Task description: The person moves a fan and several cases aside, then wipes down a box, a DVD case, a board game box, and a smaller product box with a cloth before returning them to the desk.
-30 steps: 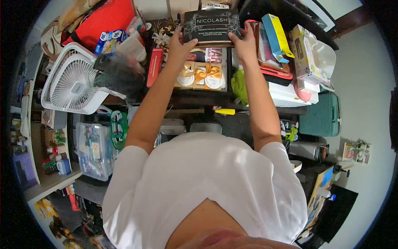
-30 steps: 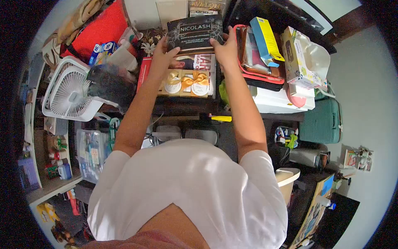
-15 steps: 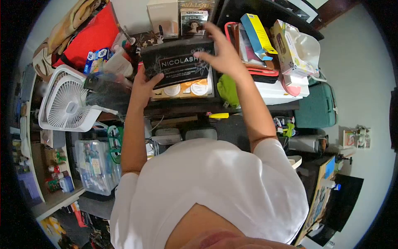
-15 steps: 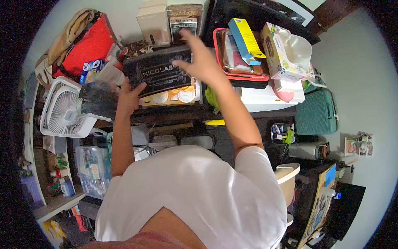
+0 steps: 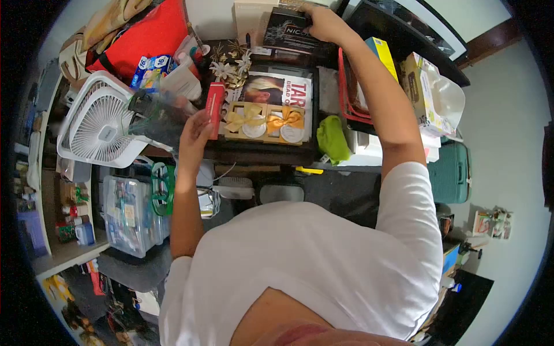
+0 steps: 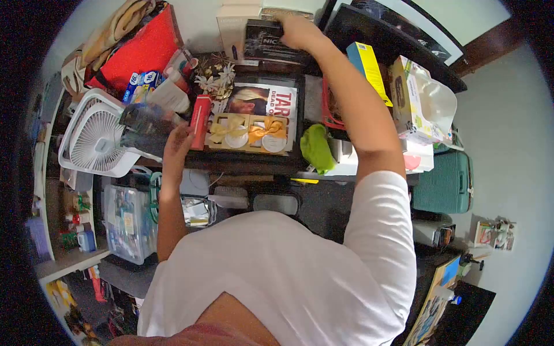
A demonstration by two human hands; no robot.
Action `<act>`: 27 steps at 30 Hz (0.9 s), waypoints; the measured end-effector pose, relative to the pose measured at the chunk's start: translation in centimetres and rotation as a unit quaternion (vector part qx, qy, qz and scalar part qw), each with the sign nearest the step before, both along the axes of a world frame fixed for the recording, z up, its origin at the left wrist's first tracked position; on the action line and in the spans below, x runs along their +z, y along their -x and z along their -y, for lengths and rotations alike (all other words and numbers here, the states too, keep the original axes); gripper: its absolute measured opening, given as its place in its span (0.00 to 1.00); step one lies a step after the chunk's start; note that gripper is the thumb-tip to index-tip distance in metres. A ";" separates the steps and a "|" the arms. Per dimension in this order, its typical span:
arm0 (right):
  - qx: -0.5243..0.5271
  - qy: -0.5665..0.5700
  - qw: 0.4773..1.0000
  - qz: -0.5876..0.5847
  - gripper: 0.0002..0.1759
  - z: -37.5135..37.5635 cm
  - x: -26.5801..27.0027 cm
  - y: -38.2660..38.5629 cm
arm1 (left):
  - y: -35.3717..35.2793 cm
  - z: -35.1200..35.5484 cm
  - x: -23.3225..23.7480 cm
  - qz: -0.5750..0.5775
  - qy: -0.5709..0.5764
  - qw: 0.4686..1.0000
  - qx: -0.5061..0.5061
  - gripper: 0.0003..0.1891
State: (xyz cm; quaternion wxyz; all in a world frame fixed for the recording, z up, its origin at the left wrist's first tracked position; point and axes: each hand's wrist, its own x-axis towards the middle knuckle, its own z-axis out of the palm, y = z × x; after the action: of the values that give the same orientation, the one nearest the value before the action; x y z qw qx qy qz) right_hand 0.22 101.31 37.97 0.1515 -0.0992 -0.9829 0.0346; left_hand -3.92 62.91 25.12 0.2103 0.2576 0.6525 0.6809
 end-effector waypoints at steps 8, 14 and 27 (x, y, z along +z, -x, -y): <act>-0.037 0.062 0.996 0.055 0.28 -3.0 -9.3 3.6 | -1.0 8.2 -3.2 0.093 0.051 0.992 0.066 0.18; -0.049 0.061 0.993 0.087 0.26 -3.5 -11.3 5.7 | -1.0 11.0 -5.3 0.104 0.079 0.988 0.085 0.18; -0.093 -0.018 0.994 0.061 0.22 -2.5 -12.6 5.2 | -1.1 11.1 -5.9 0.132 0.073 0.985 0.081 0.18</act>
State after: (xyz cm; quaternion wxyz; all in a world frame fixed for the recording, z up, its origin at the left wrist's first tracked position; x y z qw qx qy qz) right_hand -4.98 103.86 25.40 0.0952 -0.1894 -0.9773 -0.0033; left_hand -2.79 51.83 19.26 0.2568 0.0955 0.6861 0.6740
